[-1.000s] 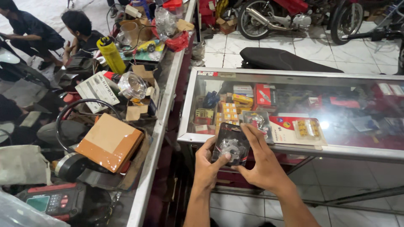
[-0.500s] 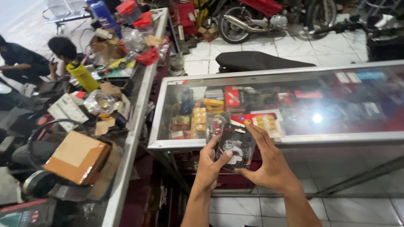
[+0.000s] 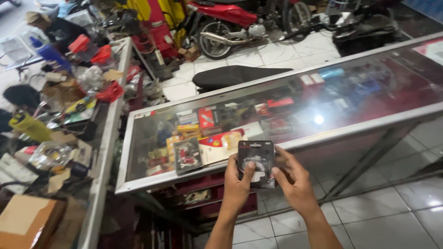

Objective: The person repeatedly picks small packaged items from a glass display counter, walks to a wall grid, and hangs them on hooks. The person handles several different packages one at a time and returns to the counter to repeat the process.

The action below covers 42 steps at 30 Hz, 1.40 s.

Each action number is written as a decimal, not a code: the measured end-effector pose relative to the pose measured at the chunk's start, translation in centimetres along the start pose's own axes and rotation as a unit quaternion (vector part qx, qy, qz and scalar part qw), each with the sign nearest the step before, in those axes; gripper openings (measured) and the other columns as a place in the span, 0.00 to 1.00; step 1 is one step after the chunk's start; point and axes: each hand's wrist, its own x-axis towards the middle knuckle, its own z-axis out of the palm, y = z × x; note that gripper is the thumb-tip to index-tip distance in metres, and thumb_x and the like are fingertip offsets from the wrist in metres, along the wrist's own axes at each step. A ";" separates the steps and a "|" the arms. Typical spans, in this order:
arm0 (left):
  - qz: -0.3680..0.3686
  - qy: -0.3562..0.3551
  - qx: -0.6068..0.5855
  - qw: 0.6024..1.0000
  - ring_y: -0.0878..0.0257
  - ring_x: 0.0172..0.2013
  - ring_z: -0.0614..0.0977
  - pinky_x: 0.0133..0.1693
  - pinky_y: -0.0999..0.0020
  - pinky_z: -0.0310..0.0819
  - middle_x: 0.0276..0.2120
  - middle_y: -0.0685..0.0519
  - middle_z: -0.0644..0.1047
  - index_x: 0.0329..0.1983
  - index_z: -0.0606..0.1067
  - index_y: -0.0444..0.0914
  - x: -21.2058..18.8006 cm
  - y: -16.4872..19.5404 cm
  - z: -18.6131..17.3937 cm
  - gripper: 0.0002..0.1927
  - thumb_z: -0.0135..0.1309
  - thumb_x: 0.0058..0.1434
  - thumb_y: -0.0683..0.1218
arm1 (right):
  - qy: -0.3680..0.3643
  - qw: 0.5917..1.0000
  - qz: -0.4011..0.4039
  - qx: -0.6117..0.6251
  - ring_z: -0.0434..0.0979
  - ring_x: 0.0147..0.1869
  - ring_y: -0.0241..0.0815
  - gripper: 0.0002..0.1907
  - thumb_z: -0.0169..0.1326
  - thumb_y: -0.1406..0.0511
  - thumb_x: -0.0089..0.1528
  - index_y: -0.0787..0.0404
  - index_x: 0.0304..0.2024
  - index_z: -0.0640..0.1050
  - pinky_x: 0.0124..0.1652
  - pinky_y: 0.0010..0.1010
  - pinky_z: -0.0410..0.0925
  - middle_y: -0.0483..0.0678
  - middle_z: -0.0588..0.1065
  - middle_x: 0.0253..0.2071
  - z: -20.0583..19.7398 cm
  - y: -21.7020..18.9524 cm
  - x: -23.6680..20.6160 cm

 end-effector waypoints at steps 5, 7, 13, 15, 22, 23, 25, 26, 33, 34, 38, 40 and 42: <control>-0.033 -0.060 -0.009 0.998 0.70 0.41 0.74 0.45 0.72 0.72 0.41 0.54 0.76 0.55 0.69 0.35 -0.6 -1.1 5.9 0.19 0.45 0.74 0.55 | 0.100 0.995 -0.018 0.008 0.74 0.35 0.29 0.25 0.55 0.74 0.62 0.67 0.63 0.74 0.35 0.20 0.67 0.45 0.79 0.34 -6.0 0.4 -1.1; -0.030 -0.073 0.008 0.997 0.71 0.40 0.74 0.45 0.72 0.72 0.39 0.55 0.76 0.53 0.70 0.34 -0.6 -1.7 8.2 0.20 0.40 0.76 0.56 | 0.126 0.992 -0.001 0.013 0.74 0.36 0.28 0.25 0.54 0.74 0.62 0.66 0.62 0.74 0.36 0.20 0.67 0.44 0.80 0.34 -8.5 0.8 -1.6; -0.097 -0.100 -0.089 0.986 0.71 0.35 0.73 0.39 0.73 0.71 0.34 0.57 0.75 0.46 0.74 0.35 -0.6 -4.1 15.3 0.19 0.42 0.75 0.55 | 0.132 0.990 0.046 -0.024 0.69 0.32 0.26 0.12 0.52 0.65 0.70 0.67 0.37 0.80 0.31 0.21 0.64 0.41 0.74 0.28 -15.2 3.1 -3.1; -0.116 -0.112 -0.115 0.980 0.72 0.34 0.74 0.38 0.74 0.71 0.33 0.58 0.76 0.46 0.74 0.37 -0.2 -4.9 17.3 0.18 0.43 0.72 0.55 | 0.135 0.989 0.061 -0.020 0.67 0.27 0.27 0.15 0.52 0.62 0.70 0.66 0.32 0.78 0.26 0.22 0.61 0.41 0.72 0.25 -17.4 3.6 -3.5; -0.188 -0.217 -0.142 0.947 0.71 0.28 0.73 0.32 0.70 0.70 0.29 0.56 0.75 0.41 0.74 0.33 1.8 -8.6 24.5 0.21 0.43 0.75 0.56 | 0.220 0.969 0.111 -0.034 0.68 0.18 0.30 0.14 0.49 0.61 0.67 0.62 0.32 0.79 0.19 0.25 0.62 0.42 0.74 0.21 -23.7 3.5 -4.3; -0.190 -0.250 -0.134 0.940 0.71 0.28 0.73 0.32 0.70 0.70 0.28 0.57 0.76 0.40 0.75 0.33 2.4 -9.2 25.9 0.23 0.43 0.75 0.57 | 0.250 0.962 0.104 -0.027 0.69 0.19 0.30 0.14 0.48 0.61 0.67 0.62 0.33 0.79 0.19 0.25 0.63 0.42 0.74 0.22 -24.6 3.4 -4.2; -0.191 -0.314 -0.119 0.922 0.72 0.28 0.73 0.32 0.70 0.70 0.28 0.57 0.76 0.39 0.77 0.32 3.6 -10.4 29.0 0.26 0.41 0.75 0.59 | 0.308 0.947 0.090 -0.014 0.69 0.20 0.29 0.13 0.47 0.61 0.67 0.62 0.34 0.78 0.19 0.25 0.64 0.41 0.73 0.22 -26.7 3.2 -3.9; -0.197 -0.336 -0.101 0.916 0.72 0.29 0.75 0.33 0.71 0.71 0.28 0.58 0.78 0.38 0.77 0.33 4.0 -11.0 30.3 0.27 0.40 0.74 0.60 | 0.324 0.942 0.088 -0.022 0.69 0.19 0.30 0.14 0.47 0.61 0.68 0.63 0.33 0.77 0.19 0.25 0.64 0.42 0.73 0.22 -27.7 3.1 -3.8; -0.141 -0.425 -0.062 0.892 0.71 0.27 0.72 0.31 0.69 0.69 0.24 0.58 0.74 0.31 0.75 0.34 7.5 -15.3 39.6 0.32 0.36 0.73 0.64 | 0.400 0.914 0.047 -0.046 0.67 0.22 0.29 0.17 0.47 0.59 0.70 0.65 0.33 0.75 0.21 0.25 0.62 0.44 0.72 0.23 -34.9 2.7 -1.8; -0.129 -0.435 -0.063 0.889 0.71 0.26 0.70 0.29 0.69 0.67 0.23 0.58 0.72 0.29 0.73 0.33 8.0 -15.7 40.6 0.33 0.36 0.74 0.64 | 0.410 0.909 0.040 -0.067 0.66 0.23 0.29 0.18 0.47 0.59 0.71 0.66 0.33 0.75 0.21 0.24 0.61 0.44 0.72 0.23 -35.7 2.6 -1.4; -0.132 -0.479 -0.089 0.863 0.71 0.26 0.70 0.29 0.70 0.67 0.23 0.59 0.72 0.29 0.73 0.34 10.7 -16.9 44.0 0.32 0.36 0.73 0.64 | 0.430 0.899 -0.005 -0.079 0.73 0.31 0.28 0.19 0.45 0.57 0.71 0.65 0.40 0.78 0.31 0.21 0.69 0.43 0.77 0.28 -37.4 2.5 0.6; -0.175 -0.501 -0.108 0.841 0.71 0.25 0.70 0.27 0.70 0.66 0.22 0.59 0.72 0.29 0.73 0.34 12.0 -17.3 45.2 0.31 0.36 0.72 0.63 | 0.451 0.889 0.008 -0.075 0.74 0.31 0.29 0.20 0.45 0.55 0.70 0.65 0.42 0.78 0.30 0.22 0.69 0.43 0.77 0.29 -37.9 2.3 1.5; -0.150 -0.513 -0.125 0.836 0.72 0.26 0.70 0.29 0.71 0.67 0.23 0.59 0.72 0.29 0.73 0.33 13.3 -17.5 46.3 0.31 0.37 0.74 0.62 | 0.468 0.882 0.008 -0.060 0.73 0.30 0.29 0.20 0.45 0.55 0.69 0.66 0.43 0.78 0.29 0.23 0.68 0.43 0.77 0.29 -38.3 2.5 2.6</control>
